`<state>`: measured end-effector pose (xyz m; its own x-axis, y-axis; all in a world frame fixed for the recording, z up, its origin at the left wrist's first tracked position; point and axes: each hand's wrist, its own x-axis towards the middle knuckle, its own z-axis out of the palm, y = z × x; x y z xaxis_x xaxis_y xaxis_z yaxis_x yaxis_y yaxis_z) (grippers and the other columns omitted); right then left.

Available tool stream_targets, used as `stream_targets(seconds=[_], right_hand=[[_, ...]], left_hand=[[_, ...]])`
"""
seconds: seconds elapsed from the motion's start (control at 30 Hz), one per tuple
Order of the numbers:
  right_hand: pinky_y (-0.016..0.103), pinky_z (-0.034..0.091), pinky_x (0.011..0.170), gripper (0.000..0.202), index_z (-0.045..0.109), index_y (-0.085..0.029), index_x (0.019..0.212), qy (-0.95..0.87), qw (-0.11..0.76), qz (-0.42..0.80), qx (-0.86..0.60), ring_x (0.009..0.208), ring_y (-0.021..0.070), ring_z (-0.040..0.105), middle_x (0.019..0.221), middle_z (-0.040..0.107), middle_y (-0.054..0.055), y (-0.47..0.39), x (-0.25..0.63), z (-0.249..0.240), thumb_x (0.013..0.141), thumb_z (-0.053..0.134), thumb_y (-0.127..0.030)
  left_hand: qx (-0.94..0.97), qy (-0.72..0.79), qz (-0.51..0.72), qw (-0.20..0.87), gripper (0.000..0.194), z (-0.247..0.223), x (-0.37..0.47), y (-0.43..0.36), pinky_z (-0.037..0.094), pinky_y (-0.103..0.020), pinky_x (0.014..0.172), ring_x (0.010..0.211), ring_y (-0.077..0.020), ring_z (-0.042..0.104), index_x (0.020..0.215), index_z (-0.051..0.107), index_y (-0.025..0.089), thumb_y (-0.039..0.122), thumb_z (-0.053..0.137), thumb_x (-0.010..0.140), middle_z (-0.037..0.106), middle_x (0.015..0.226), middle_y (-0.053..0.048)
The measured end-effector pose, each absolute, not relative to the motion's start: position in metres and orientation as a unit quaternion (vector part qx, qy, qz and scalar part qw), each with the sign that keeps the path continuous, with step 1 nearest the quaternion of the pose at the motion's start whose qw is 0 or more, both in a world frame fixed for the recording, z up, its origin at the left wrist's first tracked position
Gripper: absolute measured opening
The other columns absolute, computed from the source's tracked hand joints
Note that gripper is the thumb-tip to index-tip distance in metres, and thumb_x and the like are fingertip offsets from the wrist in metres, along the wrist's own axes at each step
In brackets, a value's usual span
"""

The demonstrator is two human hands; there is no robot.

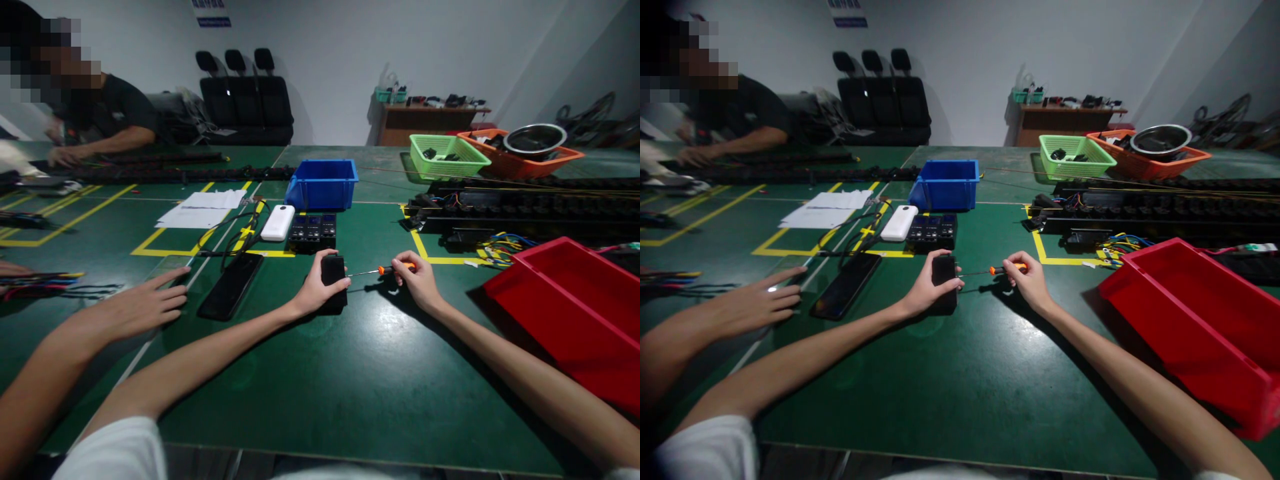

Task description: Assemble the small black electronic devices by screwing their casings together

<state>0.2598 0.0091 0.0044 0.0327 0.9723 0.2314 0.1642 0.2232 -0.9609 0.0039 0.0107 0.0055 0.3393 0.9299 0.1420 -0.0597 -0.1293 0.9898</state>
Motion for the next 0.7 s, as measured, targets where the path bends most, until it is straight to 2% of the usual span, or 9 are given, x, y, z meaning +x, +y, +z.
stream_targets(seconds=[0.3, 0.7], right_hand=[[0.026, 0.049, 0.057, 0.033, 0.057, -0.024, 0.099, -0.540, 0.579, 0.398, -0.463, 0.057, 0.0123, 0.060, 0.074, 0.063, -0.004, 0.0098, 0.2630, 0.0008, 0.074, 0.076, -0.036], [0.030, 0.057, 0.074, 0.034, 0.056, -0.026, 0.099, -0.529, 0.610, 0.422, -0.412, 0.078, 0.0149, 0.066, 0.093, 0.063, -0.001, 0.0117, 0.2623, -0.0020, 0.073, 0.078, -0.029]], left_hand=[[0.602, 0.358, 0.449, 0.554, 0.067, 0.0057, 0.0047, 0.0104, 0.052, -0.038, 0.086, 0.087, -0.0161, 0.067, 0.126, 0.036, 0.025, 0.033, 0.076, 0.074, 0.060, 0.107, -0.005], [0.598, 0.364, 0.454, 0.551, 0.066, 0.0028, 0.0047, 0.0113, 0.053, -0.038, 0.084, 0.087, -0.0169, 0.067, 0.126, 0.037, 0.027, 0.034, 0.076, 0.073, 0.060, 0.107, -0.005]])
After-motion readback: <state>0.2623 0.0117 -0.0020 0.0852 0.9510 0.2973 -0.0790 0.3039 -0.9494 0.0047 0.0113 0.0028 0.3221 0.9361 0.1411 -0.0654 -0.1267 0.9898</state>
